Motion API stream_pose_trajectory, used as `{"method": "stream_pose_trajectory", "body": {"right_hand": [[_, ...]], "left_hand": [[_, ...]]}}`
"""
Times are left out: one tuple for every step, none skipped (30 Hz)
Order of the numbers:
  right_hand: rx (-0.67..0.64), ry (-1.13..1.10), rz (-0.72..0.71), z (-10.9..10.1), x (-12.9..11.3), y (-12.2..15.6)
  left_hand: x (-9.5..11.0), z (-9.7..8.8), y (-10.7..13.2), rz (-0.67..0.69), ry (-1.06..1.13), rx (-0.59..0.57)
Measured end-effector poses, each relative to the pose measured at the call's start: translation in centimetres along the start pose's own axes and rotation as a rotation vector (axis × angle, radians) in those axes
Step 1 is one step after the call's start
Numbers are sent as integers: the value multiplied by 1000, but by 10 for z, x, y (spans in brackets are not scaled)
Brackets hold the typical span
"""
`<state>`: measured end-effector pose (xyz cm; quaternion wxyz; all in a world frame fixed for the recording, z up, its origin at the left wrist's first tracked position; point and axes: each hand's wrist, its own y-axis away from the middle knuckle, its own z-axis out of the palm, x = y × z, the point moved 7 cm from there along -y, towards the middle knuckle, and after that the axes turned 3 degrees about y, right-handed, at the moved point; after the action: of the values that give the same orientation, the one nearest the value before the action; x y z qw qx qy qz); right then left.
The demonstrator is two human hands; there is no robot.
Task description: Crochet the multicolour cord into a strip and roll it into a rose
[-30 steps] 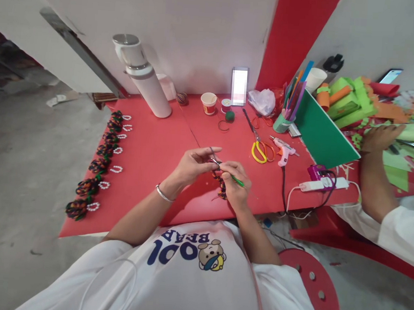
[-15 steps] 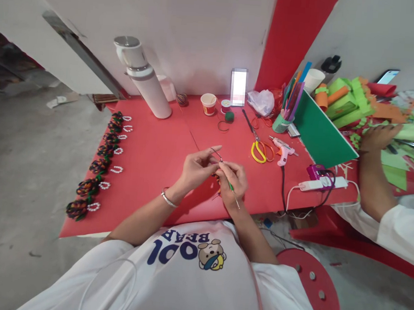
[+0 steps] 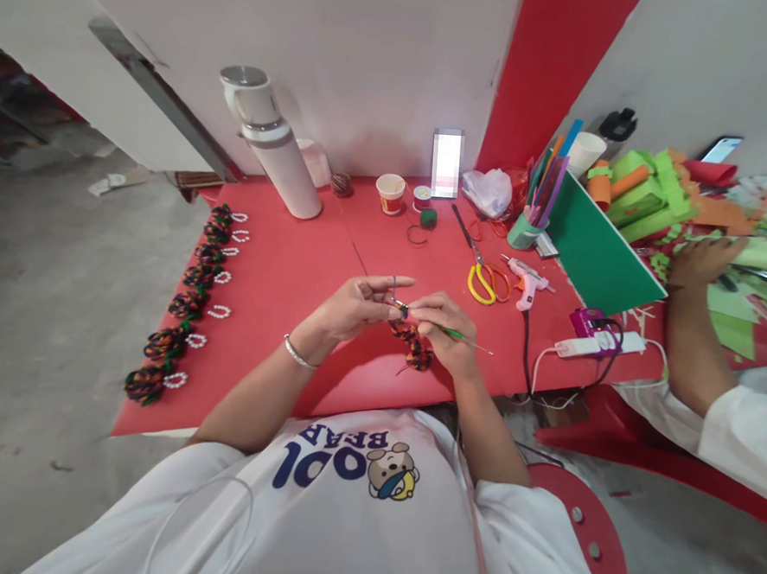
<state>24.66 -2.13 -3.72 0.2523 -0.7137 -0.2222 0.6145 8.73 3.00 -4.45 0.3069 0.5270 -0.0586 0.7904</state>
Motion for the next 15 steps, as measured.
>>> {"method": "stream_pose_trajectory", "body": {"right_hand": [[-36, -8, -11, -2, -3, -4], [-69, -7, -25, -3, -6, -7], [-96, 0, -38, -5, -9, -11], [-116, 8, -47, -7, -11, -14], [-131, 17, -52, -9, -13, -17], [-144, 27, -56, -10, -14, -19], [-159, 36, -61, -11, -15, -21], [-176, 38, -63, -12, -16, -23], [-196, 36, -62, -12, -17, -25], [-215, 30, -57, -12, -18, -26], [-232, 20, -45, -13, -18, -27], [-245, 8, -29, -13, -18, -28], [-255, -4, -7, -14, -17, -28], [-260, -16, 20, -15, -16, -29], [-261, -32, 51, -16, -14, -29]], "left_hand": [[0, -1, 0, 5, -13, -2], [0, -2, -1, 15, -29, -4], [1, -2, -1, 26, -47, -9], [2, -3, -1, 39, -66, -14], [3, -4, -1, 49, -82, -20], [4, -5, -1, 56, -96, -26], [4, -5, -1, 59, -107, -31], [5, -6, -1, 59, -114, -34], [6, -6, -1, 55, -120, -36], [6, -6, 0, 46, -126, -41], [7, -6, 0, 36, -133, -47], [7, -5, 0, 25, -139, -56], [7, -4, 0, 14, -144, -66], [7, -3, 0, 5, -146, -77], [7, -3, 0, -2, -143, -86]]}}
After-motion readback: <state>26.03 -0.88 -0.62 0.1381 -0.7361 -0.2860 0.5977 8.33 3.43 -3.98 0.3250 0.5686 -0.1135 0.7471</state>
